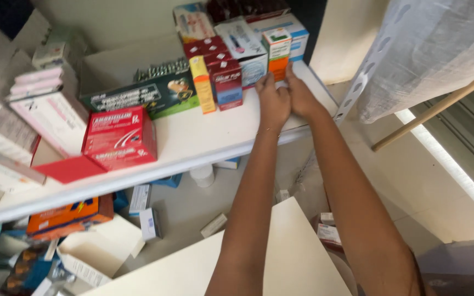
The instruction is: The person picks up various medicine boxes from a cardboard box, opens them to reveal bottles or blister packs, and then places them onto a nearby shelf. The person handles multiple items, including a bottle of liquid medicine and blister packs of pills, moving them from the box to the shelf.
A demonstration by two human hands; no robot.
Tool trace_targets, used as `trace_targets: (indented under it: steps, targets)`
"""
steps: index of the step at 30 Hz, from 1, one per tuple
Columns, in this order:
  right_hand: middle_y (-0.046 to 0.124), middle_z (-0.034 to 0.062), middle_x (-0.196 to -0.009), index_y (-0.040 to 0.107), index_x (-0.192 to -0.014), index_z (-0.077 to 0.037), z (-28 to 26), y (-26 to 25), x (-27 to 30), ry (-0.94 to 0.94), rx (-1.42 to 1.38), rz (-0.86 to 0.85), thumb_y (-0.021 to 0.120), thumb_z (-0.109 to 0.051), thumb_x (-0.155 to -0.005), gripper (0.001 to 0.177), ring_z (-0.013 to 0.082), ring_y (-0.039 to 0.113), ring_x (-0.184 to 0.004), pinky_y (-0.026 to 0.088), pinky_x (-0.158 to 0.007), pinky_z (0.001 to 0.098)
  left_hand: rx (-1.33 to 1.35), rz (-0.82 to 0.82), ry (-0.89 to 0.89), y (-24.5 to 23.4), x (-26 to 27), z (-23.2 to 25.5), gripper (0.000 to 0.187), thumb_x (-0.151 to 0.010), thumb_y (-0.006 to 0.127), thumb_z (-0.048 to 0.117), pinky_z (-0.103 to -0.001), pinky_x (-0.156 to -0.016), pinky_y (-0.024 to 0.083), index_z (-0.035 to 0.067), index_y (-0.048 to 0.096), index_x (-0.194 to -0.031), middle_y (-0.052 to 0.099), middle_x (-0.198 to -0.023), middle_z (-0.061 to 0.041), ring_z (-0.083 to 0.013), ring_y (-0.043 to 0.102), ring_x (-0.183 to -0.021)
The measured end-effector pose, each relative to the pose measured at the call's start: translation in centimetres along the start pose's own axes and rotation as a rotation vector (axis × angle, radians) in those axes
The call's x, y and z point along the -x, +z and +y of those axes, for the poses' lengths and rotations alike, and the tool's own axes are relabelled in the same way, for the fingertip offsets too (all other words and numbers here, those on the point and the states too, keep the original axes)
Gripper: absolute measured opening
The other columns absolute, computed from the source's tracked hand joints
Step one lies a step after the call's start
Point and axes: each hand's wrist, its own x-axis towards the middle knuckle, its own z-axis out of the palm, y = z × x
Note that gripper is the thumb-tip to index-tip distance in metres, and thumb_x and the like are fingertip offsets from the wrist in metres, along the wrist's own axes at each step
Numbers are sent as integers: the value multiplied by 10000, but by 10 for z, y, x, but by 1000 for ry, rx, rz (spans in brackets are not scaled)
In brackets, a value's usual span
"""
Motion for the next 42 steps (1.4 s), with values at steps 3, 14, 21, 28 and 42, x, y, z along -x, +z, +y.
trace_targets:
  steps: [3,14,21,28,42]
  targets:
    - [593,189,-1364,435,-1569,-12,46,5,-22,-55,-349,56,309,-405,-1180,567,190,554,-1162,490,-1020,296,22,72,74,11,3,-9,543,-901,551,61,-481,-1136,392,-152,470,-1394,456,-1389,-389,-509,449,-1328]
    - [620,126,-1400,556,-1394,-20,-19,59,229,-573,-468,301,655,-177,-1137,318,271,639,-1257,546,-1182,425,401,-170,29,-311,217,176,345,-1095,566,88,-350,-1174,468,84,564,-1440,516,-1517,-100,-229,489,-1441]
    - [628,122,-1352,560,-1376,-23,-38,178,324,-407,-622,-96,658,-174,-1125,309,263,647,-1212,533,-1176,438,-5,620,-274,-558,447,159,206,-1096,515,27,-393,-1182,456,-6,623,-1268,685,-1223,-100,-231,656,-1201]
    - [635,119,-1304,565,-1359,-26,-74,241,423,-272,-672,-402,661,-171,-1113,301,254,656,-1166,519,-1171,452,-190,974,-300,-659,596,176,212,-1109,522,-2,-374,-1076,547,-15,573,-1315,667,-1209,-95,-207,674,-1127]
    - [650,112,-1208,575,-1323,-32,-168,320,502,-138,-748,-829,667,-164,-1089,284,238,673,-1076,493,-1161,479,-698,404,-589,-727,625,164,502,-883,635,-81,-419,-1040,518,47,597,-1367,597,-1329,-164,-327,622,-1189]
